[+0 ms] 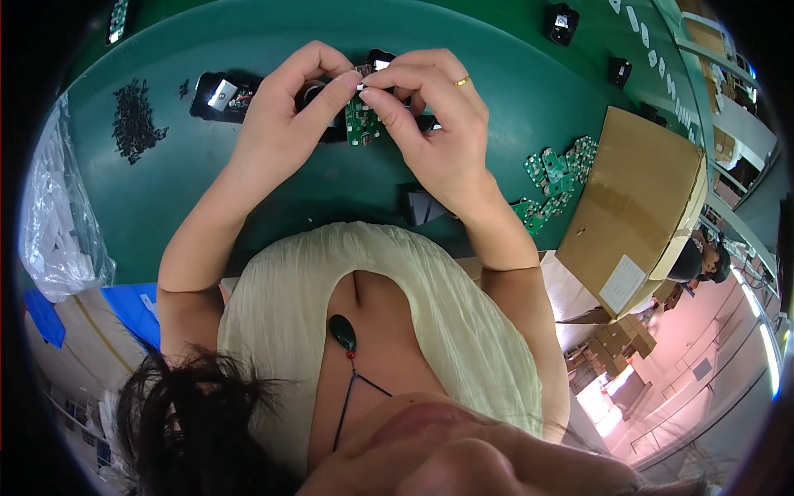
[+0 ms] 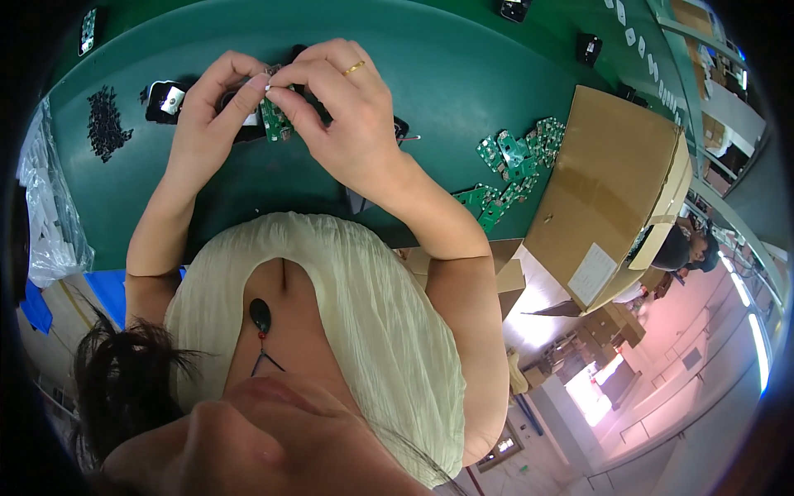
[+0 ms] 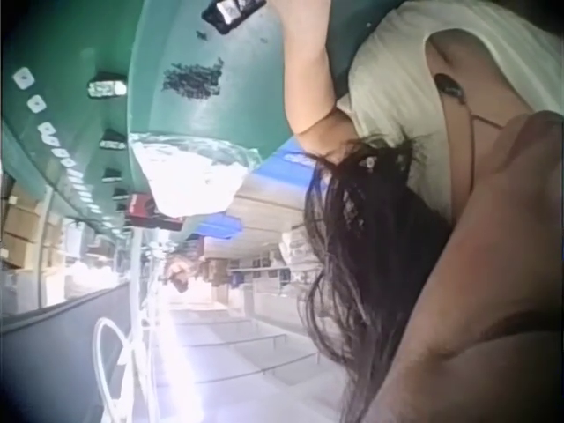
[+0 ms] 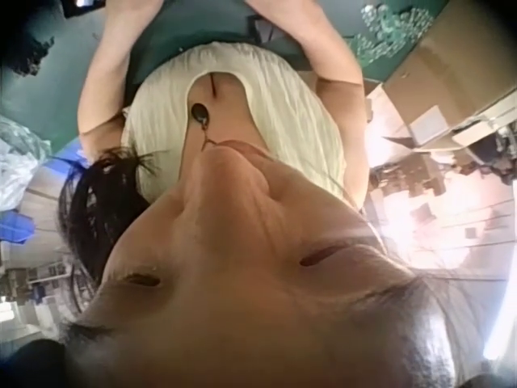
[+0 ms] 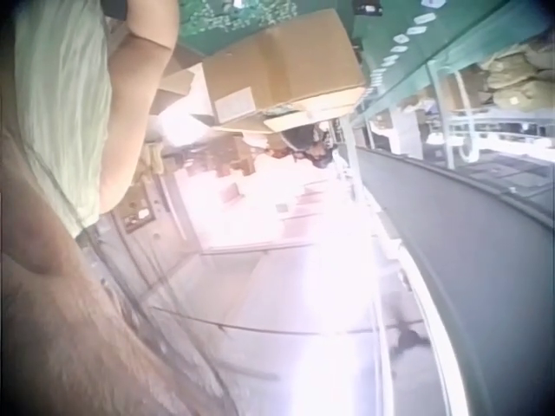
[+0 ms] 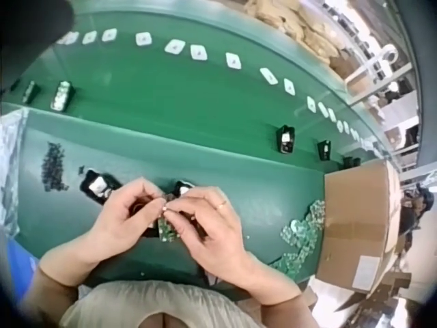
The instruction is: The person assembles printed circuit boards into plastic shells by hand, connecting them to form a complete unit.
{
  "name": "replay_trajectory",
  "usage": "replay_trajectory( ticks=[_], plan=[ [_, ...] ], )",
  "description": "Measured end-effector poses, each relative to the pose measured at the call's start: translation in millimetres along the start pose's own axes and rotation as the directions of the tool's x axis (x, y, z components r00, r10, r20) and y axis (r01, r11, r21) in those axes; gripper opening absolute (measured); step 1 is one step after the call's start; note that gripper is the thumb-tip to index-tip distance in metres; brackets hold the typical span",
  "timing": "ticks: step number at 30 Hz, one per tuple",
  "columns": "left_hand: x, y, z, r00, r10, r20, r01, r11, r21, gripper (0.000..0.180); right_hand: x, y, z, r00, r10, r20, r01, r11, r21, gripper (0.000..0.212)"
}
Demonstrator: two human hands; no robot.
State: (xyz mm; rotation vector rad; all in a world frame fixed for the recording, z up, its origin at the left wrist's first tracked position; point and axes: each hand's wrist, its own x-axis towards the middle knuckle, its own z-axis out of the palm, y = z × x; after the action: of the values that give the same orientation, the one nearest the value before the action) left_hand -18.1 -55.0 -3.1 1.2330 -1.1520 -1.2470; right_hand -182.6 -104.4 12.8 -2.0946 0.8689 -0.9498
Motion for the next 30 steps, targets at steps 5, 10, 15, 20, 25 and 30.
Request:
replay_trajectory(
  ticks=[5, 10, 15, 20, 25, 30],
  plan=[
    [-1.0, 0.9, -1.9, 0.997, -0.077, -0.017, 0.075, 0.993, -0.092, 0.012, -1.5, 0.8, 1.7, 0.996, -0.09, -0.024, 0.089, 0.996, -0.032, 0.019],
    [-6.9, 0.2, 5.2, 0.988, -0.149, -0.028, 0.136, 0.95, -0.281, 0.012, -1.3, 4.0, 0.0, 0.995, -0.07, -0.069, 0.067, 0.997, -0.039, 0.02],
    [-7.8, -0.3, 3.5, 0.985, -0.092, -0.149, 0.072, 0.989, -0.133, 0.011, -2.1, 7.1, -1.3, 0.981, -0.189, -0.04, 0.183, 0.976, -0.121, 0.02],
    [-10.4, 3.4, 9.9, 0.985, -0.073, -0.158, 0.055, 0.992, -0.112, 0.012, 0.6, 4.7, 1.6, 0.967, -0.252, -0.033, 0.248, 0.965, -0.089, 0.021],
    [-11.7, 2.8, 6.7, 0.986, -0.107, -0.127, 0.097, 0.992, -0.081, 0.012, 0.3, 5.9, 4.6, 0.974, -0.219, -0.065, 0.215, 0.975, -0.054, 0.023],
    [-11.5, 1.8, 4.3, 0.979, -0.064, -0.195, 0.057, 0.998, -0.04, 0.015, -1.3, 6.0, -0.8, 0.969, -0.244, -0.036, 0.241, 0.967, -0.085, 0.025]
  ],
)
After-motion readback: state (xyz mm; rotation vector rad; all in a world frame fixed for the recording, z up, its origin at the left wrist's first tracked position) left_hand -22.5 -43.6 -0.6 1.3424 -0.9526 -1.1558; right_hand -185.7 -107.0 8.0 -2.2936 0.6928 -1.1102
